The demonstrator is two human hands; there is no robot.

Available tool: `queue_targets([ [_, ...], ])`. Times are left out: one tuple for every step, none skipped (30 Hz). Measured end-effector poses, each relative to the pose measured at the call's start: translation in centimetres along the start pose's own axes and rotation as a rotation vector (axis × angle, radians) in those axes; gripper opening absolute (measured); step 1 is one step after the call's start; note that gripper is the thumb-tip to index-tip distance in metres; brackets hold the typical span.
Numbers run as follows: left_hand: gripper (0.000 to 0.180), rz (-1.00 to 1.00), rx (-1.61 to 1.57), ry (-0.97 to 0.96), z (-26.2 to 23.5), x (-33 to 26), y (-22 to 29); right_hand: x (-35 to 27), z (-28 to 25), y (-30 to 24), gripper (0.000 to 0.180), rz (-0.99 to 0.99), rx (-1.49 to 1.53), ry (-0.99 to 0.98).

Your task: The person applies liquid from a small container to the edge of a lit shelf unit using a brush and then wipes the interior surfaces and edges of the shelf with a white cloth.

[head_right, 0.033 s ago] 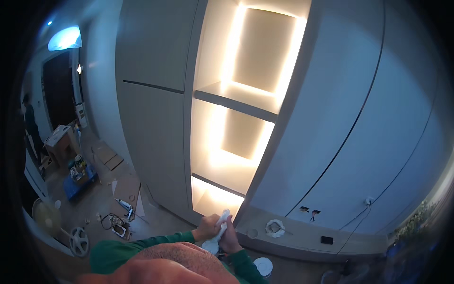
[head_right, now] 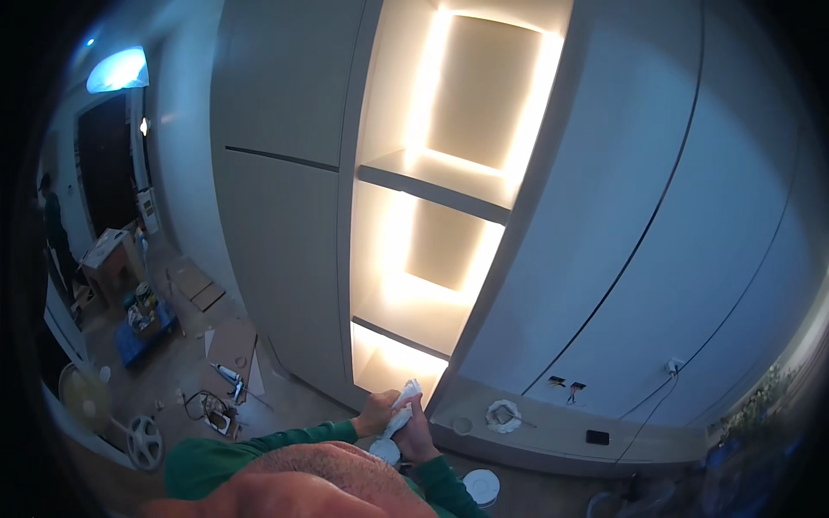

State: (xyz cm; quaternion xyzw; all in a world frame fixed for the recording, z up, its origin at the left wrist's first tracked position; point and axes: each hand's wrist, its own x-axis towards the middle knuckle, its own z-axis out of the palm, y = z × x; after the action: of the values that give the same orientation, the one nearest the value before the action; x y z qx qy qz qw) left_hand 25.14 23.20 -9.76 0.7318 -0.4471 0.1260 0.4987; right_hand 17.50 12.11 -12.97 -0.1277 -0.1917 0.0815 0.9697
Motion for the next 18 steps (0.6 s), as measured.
queue_targets([
  [0.034,-0.061,-0.038,0.001,-0.1,-0.1,-1.2,-0.1,-1.0,0.5,0.057,-0.006,-0.079,0.133],
  [0.037,-0.132,-0.073,0.001,-0.3,-0.3,-2.2,0.6,0.3,1.4,0.058,0.034,-0.172,0.301],
  [0.045,-0.280,-0.152,0.007,-1.0,-0.1,-2.0,1.6,3.9,2.7,0.059,0.066,-0.259,0.478],
  [0.045,-0.412,-0.307,0.059,-1.0,0.4,-3.0,2.6,5.9,3.3,0.060,0.100,-0.342,0.657],
  [0.045,-0.558,-0.454,0.116,-1.0,0.4,-4.2,3.2,5.6,3.7,0.061,0.138,-0.401,0.588],
  [0.045,-0.707,-0.603,0.175,-1.2,0.5,-5.2,3.3,4.9,4.0,0.062,0.177,-0.460,0.522],
  [0.038,-0.915,-0.751,0.205,-1.8,1.8,-6.0,3.1,4.2,4.2,0.063,0.159,-0.571,0.528],
  [0.033,-1.129,-0.882,0.247,-2.8,2.7,-7.3,3.4,4.8,4.8,0.064,0.103,-0.644,0.588],
  [0.030,-1.003,-1.331,0.102,-3.5,1.8,-11.5,3.9,7.3,4.8,0.066,0.108,-0.648,0.514],
  [0.028,-0.847,-1.720,-0.015,-5.1,0.0,-16.1,4.7,8.3,4.8,0.067,0.131,-0.607,0.414],
  [0.028,-0.881,-1.696,-0.068,-5.3,0.1,-16.2,4.8,8.6,4.2,0.067,0.135,-0.604,0.482],
  [0.028,-0.918,-1.673,-0.126,-5.9,0.6,-15.5,4.6,9.0,3.8,0.068,0.138,-0.599,0.555],
  [0.028,-0.954,-1.644,-0.188,-6.5,0.2,-14.2,4.3,9.2,4.1,0.068,0.139,-0.591,0.625],
  [0.030,-0.788,-1.325,-0.267,-6.4,-1.0,-12.4,4.1,8.0,4.7,0.067,0.106,-0.597,0.678],
  [0.032,-0.597,-1.021,-0.349,-5.6,-1.7,-9.9,3.9,6.2,4.9,0.066,0.064,-0.623,0.736],
  [0.033,-0.395,-0.724,-0.421,-4.9,-1.9,-7.1,3.5,4.8,4.8,0.065,0.017,-0.653,0.798],
  [0.035,-0.541,-0.636,-0.463,-5.4,-1.9,-3.6,2.7,4.5,4.3,0.061,0.027,-0.812,0.895],
  [0.035,-0.577,-0.608,-0.395,-5.3,-2.6,-3.6,2.7,5.1,4.6,0.060,0.037,-0.732,0.861],
])
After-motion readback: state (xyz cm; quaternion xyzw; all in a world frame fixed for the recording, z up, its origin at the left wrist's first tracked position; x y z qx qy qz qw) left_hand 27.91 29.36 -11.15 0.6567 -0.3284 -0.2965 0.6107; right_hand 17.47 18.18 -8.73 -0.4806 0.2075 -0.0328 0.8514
